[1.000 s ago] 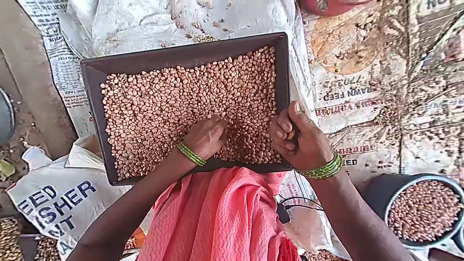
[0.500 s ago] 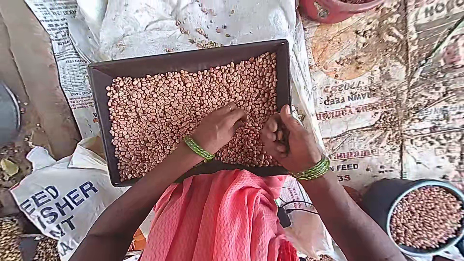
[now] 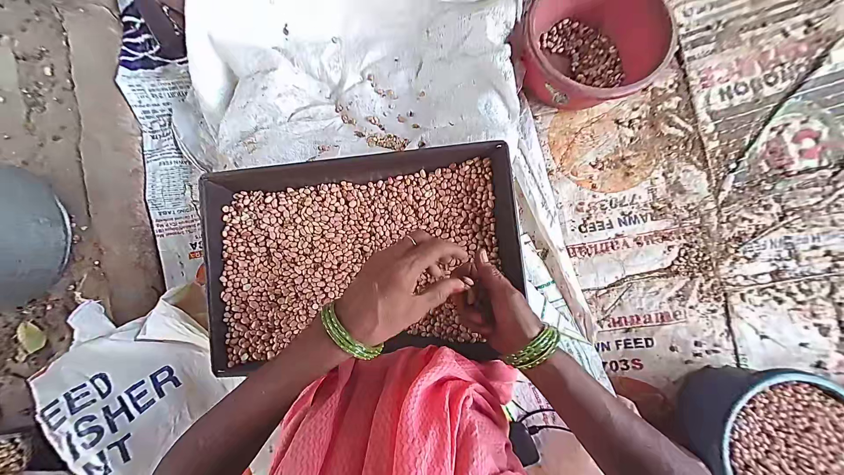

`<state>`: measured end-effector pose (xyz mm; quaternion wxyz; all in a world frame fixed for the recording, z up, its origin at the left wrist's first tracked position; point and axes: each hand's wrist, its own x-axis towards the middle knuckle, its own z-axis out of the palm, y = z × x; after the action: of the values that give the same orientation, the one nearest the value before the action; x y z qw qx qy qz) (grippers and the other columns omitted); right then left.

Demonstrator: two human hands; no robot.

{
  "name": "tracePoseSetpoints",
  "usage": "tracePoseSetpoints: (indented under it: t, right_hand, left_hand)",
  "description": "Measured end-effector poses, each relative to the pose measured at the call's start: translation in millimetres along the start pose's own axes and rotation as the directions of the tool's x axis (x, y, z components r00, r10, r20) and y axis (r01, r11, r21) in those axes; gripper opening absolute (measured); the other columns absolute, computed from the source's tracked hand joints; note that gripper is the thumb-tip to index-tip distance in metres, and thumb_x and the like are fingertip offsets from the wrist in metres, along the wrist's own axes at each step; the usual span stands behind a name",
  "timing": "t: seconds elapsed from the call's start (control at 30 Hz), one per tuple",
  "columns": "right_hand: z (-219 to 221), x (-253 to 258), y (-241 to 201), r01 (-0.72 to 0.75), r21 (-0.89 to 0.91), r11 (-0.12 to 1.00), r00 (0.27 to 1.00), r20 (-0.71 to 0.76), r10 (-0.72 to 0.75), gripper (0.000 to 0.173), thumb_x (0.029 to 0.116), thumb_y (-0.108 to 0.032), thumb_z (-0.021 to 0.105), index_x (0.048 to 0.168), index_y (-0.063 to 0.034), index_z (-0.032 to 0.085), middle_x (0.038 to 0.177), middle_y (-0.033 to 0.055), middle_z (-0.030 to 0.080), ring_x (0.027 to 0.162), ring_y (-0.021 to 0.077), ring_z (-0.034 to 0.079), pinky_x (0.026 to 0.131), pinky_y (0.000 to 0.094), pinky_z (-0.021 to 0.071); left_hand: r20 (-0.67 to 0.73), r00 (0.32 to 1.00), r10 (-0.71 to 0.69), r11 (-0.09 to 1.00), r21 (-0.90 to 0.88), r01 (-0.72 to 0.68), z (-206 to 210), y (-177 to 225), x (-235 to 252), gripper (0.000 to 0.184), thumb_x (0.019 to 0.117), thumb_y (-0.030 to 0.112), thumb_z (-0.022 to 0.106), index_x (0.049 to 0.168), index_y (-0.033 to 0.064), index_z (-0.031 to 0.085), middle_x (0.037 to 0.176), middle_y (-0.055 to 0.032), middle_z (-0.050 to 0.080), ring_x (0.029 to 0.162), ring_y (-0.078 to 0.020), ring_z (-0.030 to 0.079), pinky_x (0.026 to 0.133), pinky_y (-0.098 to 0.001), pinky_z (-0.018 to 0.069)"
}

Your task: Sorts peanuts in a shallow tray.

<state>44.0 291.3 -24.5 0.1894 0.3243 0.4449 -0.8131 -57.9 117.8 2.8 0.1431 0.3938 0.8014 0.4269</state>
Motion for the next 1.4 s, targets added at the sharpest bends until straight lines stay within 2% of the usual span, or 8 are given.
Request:
tracePoseSetpoints:
  t: [0.1,0.2,0.4,0.6,0.8,0.9,1.03,1.4]
  right_hand:
    - [-3.3,2.2,-1.7,0.008,0.076,0.997,0.991,0.13,-0.018,0.06,0.1129,-0.039,0.012,0.083,-0.0116,0.057,0.065,-0.0041,0.057,0.042,-0.0011,0.04,0.04,0.0123,0.0332]
    - [-10.7,-1.2,-2.8,0.062,0.071,0.996,0.984,0.163,-0.073,0.055,0.1132,-0.031,0.019,0.073,-0.0139,0.053,0.064,-0.0053,0.055,0.043,-0.0016,0.04,0.04,0.0117,0.0332]
    - [-18.7,-6.2,-7.6,0.096,0.07,0.993,0.986,0.132,-0.104,0.063,0.1115,-0.043,0.012,0.067,-0.0176,0.049,0.06,-0.0074,0.05,0.043,-0.0015,0.04,0.04,0.0122,0.0338]
    - [-20.4,-6.4,-11.1,0.116,0.064,0.991,0.972,0.197,-0.127,0.06,0.1116,-0.039,0.014,0.07,-0.0184,0.051,0.061,-0.0083,0.052,0.043,-0.0026,0.04,0.04,0.0116,0.0333]
    - [-27.8,-1.7,-19.9,0.206,0.095,0.974,0.935,0.275,-0.225,0.057,0.1096,-0.049,0.034,0.064,-0.0202,0.053,0.062,-0.0103,0.052,0.045,-0.0048,0.041,0.042,0.01,0.0332]
    - [-28.1,0.9,-22.0,0.272,0.109,0.956,0.907,0.304,-0.293,0.054,0.1041,-0.053,0.051,0.061,-0.02,0.054,0.06,-0.011,0.05,0.044,-0.0046,0.039,0.041,0.0111,0.0306]
    - [-26.7,1.3,-21.7,0.287,0.11,0.951,0.907,0.288,-0.307,0.051,0.1064,-0.044,0.05,0.062,-0.0189,0.055,0.058,-0.0115,0.049,0.043,-0.0051,0.038,0.039,0.0111,0.0299]
    - [-29.8,0.4,-18.7,0.257,0.103,0.961,0.929,0.249,-0.275,0.05,0.1084,-0.039,0.046,0.064,-0.0184,0.055,0.058,-0.0111,0.048,0.043,-0.0044,0.038,0.04,0.0112,0.0309]
  left_hand:
    - [-0.034,0.993,-0.116,0.981,0.151,0.12,-19.1,-34.9,20.2,0.033,0.1013,0.025,0.063,0.129,0.0072,0.068,0.127,-0.0139,0.067,0.108,-0.0254,0.068,0.089,-0.0431,0.058]
    - [-0.114,0.985,-0.13,0.963,0.223,0.153,-15.1,-83.7,40.6,0.03,0.1011,0.017,0.059,0.127,0.0042,0.068,0.133,-0.0161,0.065,0.127,-0.0346,0.058,0.108,-0.0515,0.0441]
    - [-0.13,0.992,0.002,0.979,0.204,0.025,32.0,-71.0,57.3,0.021,0.1005,0.014,0.061,0.113,0.0043,0.074,0.113,-0.0179,0.07,0.108,-0.0333,0.067,0.097,-0.0467,0.0537]
    - [-0.036,0.984,-0.176,0.955,0.236,0.179,73.8,-52.2,43.2,0.029,0.1009,0.022,0.061,0.125,0.0077,0.07,0.131,-0.0206,0.064,0.122,-0.0437,0.058,0.1,-0.0611,0.0467]
    - [0.117,0.993,-0.004,1.0,-0.014,0.005,72.8,-19.5,-20.7,0.032,0.1006,0.03,0.059,0.121,0.0095,0.071,0.134,-0.012,0.065,0.121,-0.0357,0.059,0.095,-0.0556,0.0482]
    - [-0.045,0.999,-0.031,0.998,0.054,0.033,45.7,-36.3,1.1,0.025,0.1022,0.024,0.058,0.115,0.0125,0.076,0.128,-0.0081,0.068,0.118,-0.0294,0.062,0.097,-0.0526,0.0496]
    - [-0.222,0.973,-0.064,0.975,0.195,0.109,13.9,-76.9,43.3,0.021,0.1004,0.009,0.059,0.115,0.0038,0.073,0.122,-0.0173,0.068,0.116,-0.0345,0.063,0.101,-0.0504,0.0498]
    - [-0.142,0.99,-0.017,0.834,0.544,0.092,15.1,-104.2,76.9,0.02,0.1004,0.015,0.062,0.104,-0.0011,0.074,0.106,-0.0222,0.069,0.103,-0.0406,0.068,0.091,-0.0508,0.0548]
